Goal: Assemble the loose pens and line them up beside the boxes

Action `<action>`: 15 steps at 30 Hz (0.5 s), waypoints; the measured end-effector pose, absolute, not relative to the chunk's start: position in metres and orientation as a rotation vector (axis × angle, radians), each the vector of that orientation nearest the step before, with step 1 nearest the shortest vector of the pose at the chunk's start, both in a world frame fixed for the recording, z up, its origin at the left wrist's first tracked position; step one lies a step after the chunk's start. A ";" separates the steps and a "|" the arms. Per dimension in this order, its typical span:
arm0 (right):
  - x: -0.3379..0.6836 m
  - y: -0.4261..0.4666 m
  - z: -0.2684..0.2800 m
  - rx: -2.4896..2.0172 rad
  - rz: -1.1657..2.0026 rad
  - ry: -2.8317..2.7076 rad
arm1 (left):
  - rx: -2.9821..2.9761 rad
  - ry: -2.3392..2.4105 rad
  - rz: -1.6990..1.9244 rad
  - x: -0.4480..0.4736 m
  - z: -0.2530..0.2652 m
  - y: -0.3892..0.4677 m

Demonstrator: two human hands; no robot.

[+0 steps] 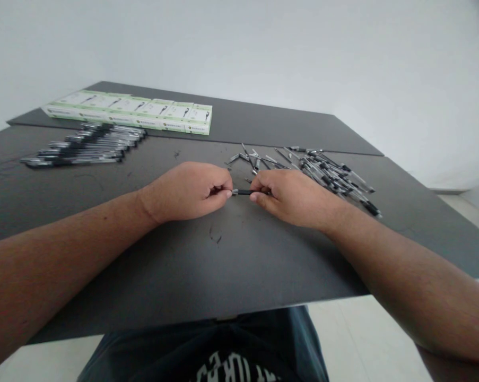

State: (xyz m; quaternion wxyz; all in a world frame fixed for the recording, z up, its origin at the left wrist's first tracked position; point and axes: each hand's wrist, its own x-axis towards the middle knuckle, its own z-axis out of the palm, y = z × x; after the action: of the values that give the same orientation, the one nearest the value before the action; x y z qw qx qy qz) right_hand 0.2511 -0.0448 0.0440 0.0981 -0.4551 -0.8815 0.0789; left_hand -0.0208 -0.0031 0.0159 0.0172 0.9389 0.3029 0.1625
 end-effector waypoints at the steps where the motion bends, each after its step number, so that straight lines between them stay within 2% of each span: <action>1: 0.251 -0.045 0.044 -1.340 0.224 -2.630 | 2.918 0.941 0.505 -0.021 0.016 -0.003; 15: 0.249 -0.046 0.046 -1.331 0.246 -2.650 | 2.920 0.966 0.463 -0.020 0.017 -0.004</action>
State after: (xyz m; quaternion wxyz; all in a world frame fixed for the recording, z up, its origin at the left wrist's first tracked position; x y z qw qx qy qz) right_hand 0.2493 -0.0455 0.0457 0.0830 -0.4457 -0.8875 0.0825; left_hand -0.0201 -0.0036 0.0171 0.0156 0.9387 0.3106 0.1488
